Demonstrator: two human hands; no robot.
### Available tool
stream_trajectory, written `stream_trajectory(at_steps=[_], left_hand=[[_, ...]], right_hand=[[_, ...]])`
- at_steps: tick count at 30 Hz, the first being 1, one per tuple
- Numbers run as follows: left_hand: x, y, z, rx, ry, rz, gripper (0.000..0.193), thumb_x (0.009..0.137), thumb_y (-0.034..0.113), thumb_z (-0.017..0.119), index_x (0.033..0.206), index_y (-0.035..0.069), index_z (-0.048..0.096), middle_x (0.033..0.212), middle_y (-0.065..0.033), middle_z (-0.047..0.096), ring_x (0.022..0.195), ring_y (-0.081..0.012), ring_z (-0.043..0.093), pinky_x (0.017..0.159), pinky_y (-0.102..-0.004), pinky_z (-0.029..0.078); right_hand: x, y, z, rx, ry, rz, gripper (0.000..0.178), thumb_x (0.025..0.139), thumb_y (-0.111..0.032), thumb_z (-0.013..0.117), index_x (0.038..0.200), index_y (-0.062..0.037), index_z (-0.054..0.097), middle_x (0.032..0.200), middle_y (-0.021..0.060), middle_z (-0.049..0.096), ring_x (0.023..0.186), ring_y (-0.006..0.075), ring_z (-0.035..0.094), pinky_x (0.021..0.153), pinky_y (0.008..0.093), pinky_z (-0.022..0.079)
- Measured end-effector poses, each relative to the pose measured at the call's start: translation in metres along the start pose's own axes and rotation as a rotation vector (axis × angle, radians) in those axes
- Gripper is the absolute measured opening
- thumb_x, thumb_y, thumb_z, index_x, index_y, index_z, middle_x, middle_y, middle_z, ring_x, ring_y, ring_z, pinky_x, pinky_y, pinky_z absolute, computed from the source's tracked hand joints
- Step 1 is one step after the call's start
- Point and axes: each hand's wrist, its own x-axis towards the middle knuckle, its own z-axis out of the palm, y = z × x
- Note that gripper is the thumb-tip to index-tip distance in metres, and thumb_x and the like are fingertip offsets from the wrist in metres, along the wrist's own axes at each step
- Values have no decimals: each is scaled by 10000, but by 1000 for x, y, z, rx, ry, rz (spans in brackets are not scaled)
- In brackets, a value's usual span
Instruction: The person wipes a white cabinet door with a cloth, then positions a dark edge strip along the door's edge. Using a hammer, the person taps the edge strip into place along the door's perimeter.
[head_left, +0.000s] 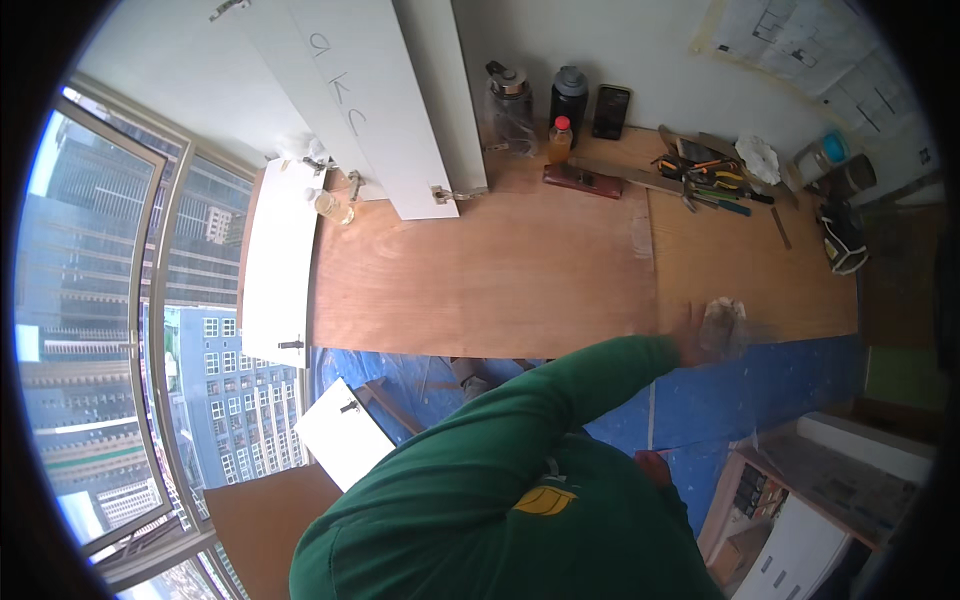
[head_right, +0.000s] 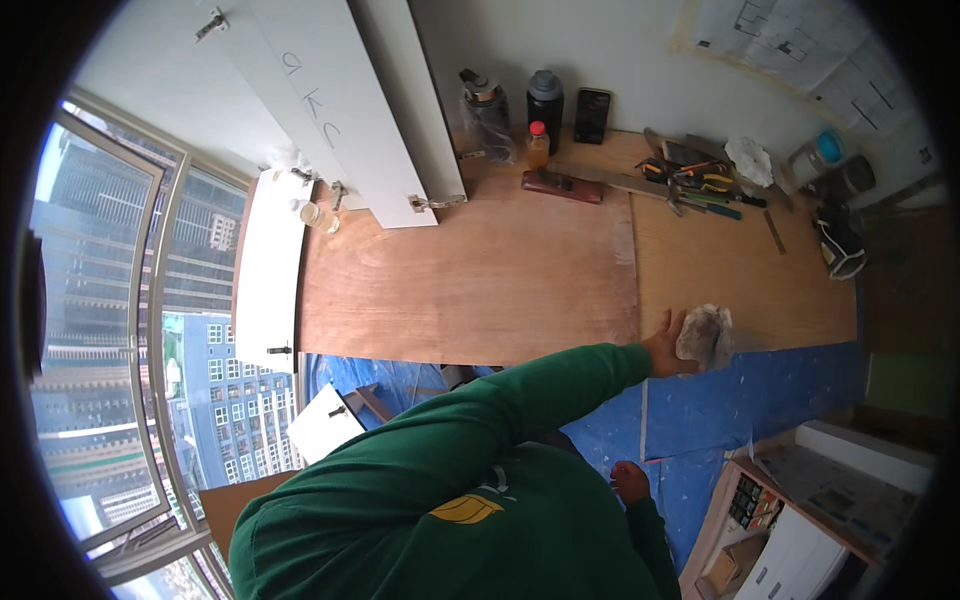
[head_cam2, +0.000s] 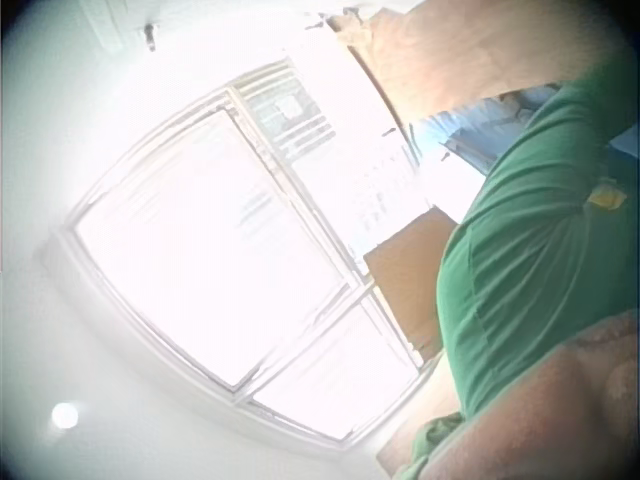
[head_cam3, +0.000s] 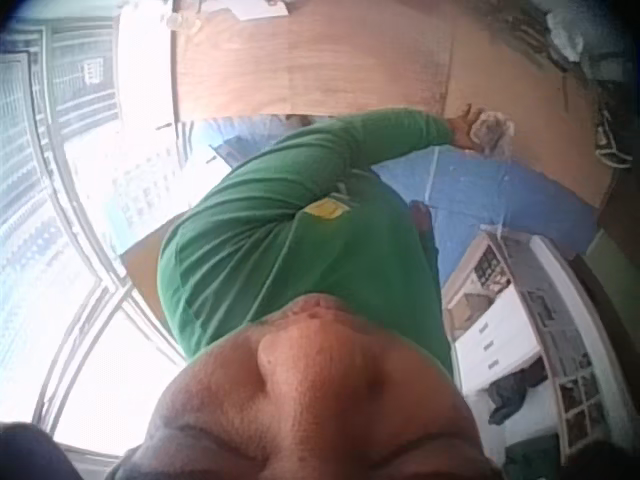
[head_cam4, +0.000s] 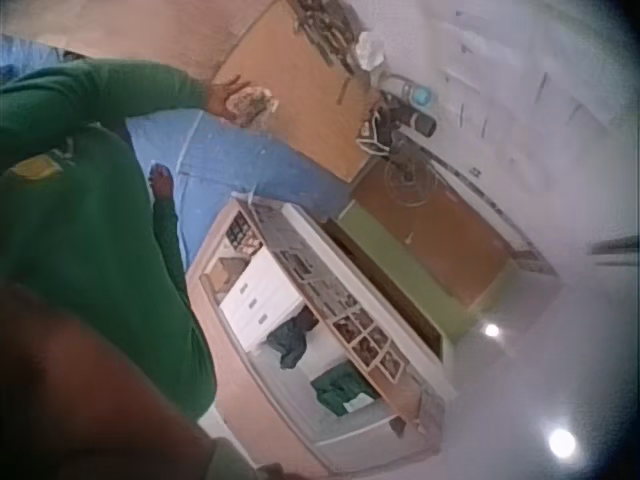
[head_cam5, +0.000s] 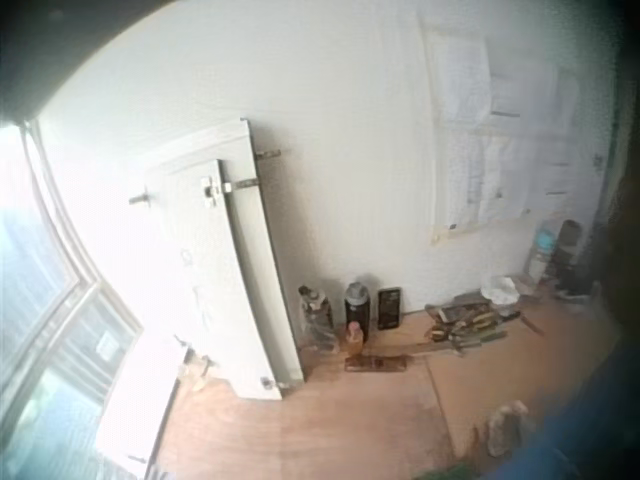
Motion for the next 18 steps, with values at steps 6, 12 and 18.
stream_trajectory(at_steps=[6,12,18], left_hand=[[-74,-163,55,198,-192,-162,671,979,647,447,1423,158,560,1545,-175,422,1401,-401,433,1141,-537,382],[-265,-318,101,247,-367,-418,539,988,504,482,1425,192,526,1583,-136,351,1473,-403,292,1184,-568,278],[-384,-369,164,145,-63,-461,503,972,390,536,1451,241,505,1656,-166,257,1534,-405,197,1235,-574,192]], right_hand=[[55,70,-33,-186,-38,-85,270,954,-284,636,1079,-47,660,886,70,668,731,173,644,642,351,515],[104,0,-61,-390,-194,-50,246,956,-271,635,1063,-51,659,880,68,666,729,172,642,631,346,514],[161,-69,-63,-536,-338,-91,222,958,-258,634,1047,-56,658,874,66,664,726,170,640,621,341,513]])
